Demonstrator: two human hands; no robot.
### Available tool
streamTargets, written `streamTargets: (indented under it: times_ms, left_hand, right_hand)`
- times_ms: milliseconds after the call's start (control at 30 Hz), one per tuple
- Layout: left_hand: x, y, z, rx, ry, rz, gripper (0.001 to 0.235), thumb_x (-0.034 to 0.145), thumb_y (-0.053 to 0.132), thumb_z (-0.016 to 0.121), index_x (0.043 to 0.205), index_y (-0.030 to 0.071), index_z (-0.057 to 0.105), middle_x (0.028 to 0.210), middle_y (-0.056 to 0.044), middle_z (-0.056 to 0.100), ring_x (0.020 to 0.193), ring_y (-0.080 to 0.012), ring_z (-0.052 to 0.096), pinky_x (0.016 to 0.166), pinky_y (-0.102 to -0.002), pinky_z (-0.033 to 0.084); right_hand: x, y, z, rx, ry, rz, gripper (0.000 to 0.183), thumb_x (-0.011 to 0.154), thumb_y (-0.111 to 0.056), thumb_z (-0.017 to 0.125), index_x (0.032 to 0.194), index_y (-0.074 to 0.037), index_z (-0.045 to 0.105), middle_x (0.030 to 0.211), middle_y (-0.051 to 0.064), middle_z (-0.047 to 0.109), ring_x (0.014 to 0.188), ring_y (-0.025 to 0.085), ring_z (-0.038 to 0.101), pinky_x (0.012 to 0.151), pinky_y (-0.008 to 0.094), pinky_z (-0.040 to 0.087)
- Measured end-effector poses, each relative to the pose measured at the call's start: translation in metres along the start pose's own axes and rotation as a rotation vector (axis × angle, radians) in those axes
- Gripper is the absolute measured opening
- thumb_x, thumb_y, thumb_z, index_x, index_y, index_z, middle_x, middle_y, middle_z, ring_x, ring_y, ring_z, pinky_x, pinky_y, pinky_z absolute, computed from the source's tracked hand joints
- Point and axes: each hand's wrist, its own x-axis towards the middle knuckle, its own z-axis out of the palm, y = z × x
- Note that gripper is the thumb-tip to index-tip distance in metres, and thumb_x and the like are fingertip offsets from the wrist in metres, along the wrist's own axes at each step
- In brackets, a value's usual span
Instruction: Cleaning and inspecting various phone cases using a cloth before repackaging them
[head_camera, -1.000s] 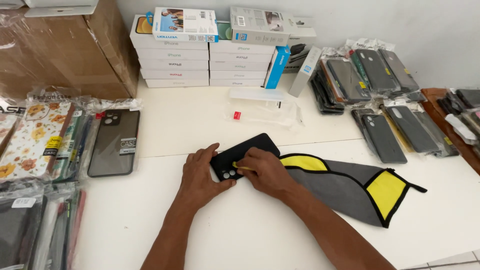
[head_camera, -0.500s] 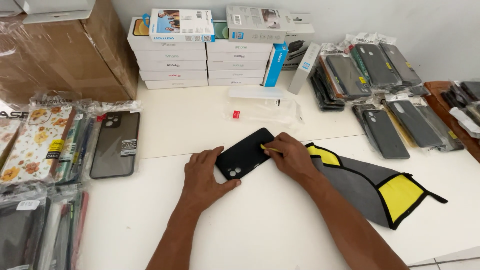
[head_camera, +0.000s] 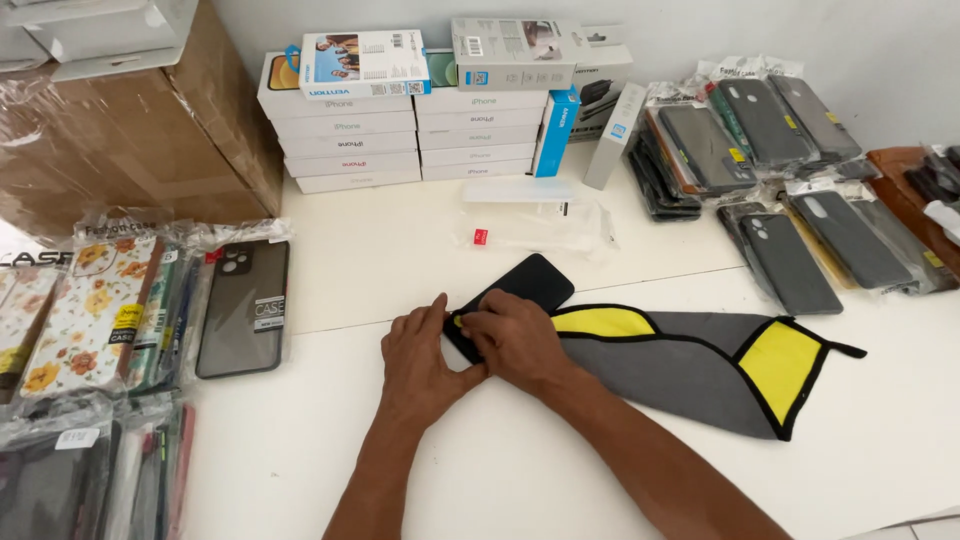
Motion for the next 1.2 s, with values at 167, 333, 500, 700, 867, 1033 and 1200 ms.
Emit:
streamTargets:
  times_ms: [167, 333, 500, 700, 867, 1033, 1200]
  left_hand:
    - [0.002, 0.0, -0.002, -0.036, -0.019, 0.013, 0.108, 0.07, 0.046, 0.089, 0.157, 0.006, 0.038, 0.133, -0.011, 0.057, 0.133, -0.0331, 0.043, 0.115, -0.059, 0.027]
    - [0.002, 0.006, -0.005, -0.046, -0.04, 0.002, 0.107, 0.071, 0.043, 0.089, 0.158, 0.007, 0.037, 0.133, -0.011, 0.057, 0.134, -0.0336, 0.041, 0.115, -0.061, 0.024]
    - [0.002, 0.006, -0.005, -0.034, -0.043, -0.006, 0.104, 0.072, 0.041, 0.088, 0.157, 0.007, 0.038, 0.132, -0.009, 0.057, 0.134, -0.032, 0.042, 0.116, -0.061, 0.023]
    - [0.002, 0.005, -0.006, -0.043, -0.05, 0.007, 0.104, 0.073, 0.04, 0.089, 0.158, 0.007, 0.038, 0.133, -0.01, 0.056, 0.134, -0.0317, 0.042, 0.117, -0.06, 0.023]
    - [0.002, 0.007, -0.007, -0.064, -0.054, -0.006, 0.104, 0.072, 0.04, 0.089, 0.158, 0.01, 0.038, 0.133, -0.01, 0.056, 0.136, -0.0325, 0.041, 0.118, -0.061, 0.021]
    - [0.003, 0.007, -0.007, -0.071, -0.03, -0.001, 0.104, 0.07, 0.039, 0.091, 0.156, 0.011, 0.04, 0.129, -0.009, 0.058, 0.132, -0.0317, 0.045, 0.118, -0.061, 0.022]
    - [0.004, 0.002, -0.002, -0.047, -0.026, -0.005, 0.105, 0.068, 0.045, 0.092, 0.156, 0.014, 0.041, 0.127, -0.007, 0.058, 0.13, -0.0292, 0.046, 0.118, -0.061, 0.024]
  right_hand:
    - [0.003, 0.018, -0.006, -0.127, 0.023, -0.031, 0.008, 0.093, -0.026, 0.069, 0.095, -0.025, 0.076, 0.088, 0.001, 0.06, 0.076, 0.026, 0.066, 0.064, 0.038, 0.052]
    - [0.01, 0.033, -0.016, -0.148, 0.018, 0.027, 0.01, 0.094, -0.025, 0.069, 0.096, -0.021, 0.077, 0.086, 0.003, 0.059, 0.073, 0.026, 0.066, 0.062, 0.037, 0.053]
    - [0.013, 0.051, -0.03, -0.181, 0.001, 0.1, 0.014, 0.098, -0.026, 0.068, 0.1, -0.018, 0.079, 0.086, 0.004, 0.059, 0.072, 0.027, 0.067, 0.062, 0.038, 0.054]
    - [0.014, 0.068, -0.043, -0.247, 0.002, 0.208, 0.013, 0.097, -0.027, 0.068, 0.099, -0.021, 0.079, 0.086, 0.002, 0.061, 0.072, 0.024, 0.069, 0.061, 0.034, 0.056]
    - [0.016, 0.062, -0.051, -0.27, 0.005, 0.288, 0.012, 0.096, -0.023, 0.069, 0.1, -0.021, 0.08, 0.087, 0.004, 0.064, 0.076, 0.024, 0.071, 0.067, 0.035, 0.059]
    - [0.011, 0.022, -0.051, 0.002, 0.002, 0.278, 0.011, 0.093, -0.028, 0.072, 0.1, -0.025, 0.08, 0.09, 0.006, 0.066, 0.088, 0.033, 0.072, 0.075, 0.044, 0.059]
    - [-0.016, -0.01, -0.04, 0.115, -0.077, 0.027, 0.008, 0.09, -0.029, 0.073, 0.094, -0.025, 0.079, 0.087, 0.004, 0.067, 0.081, 0.03, 0.071, 0.067, 0.038, 0.057]
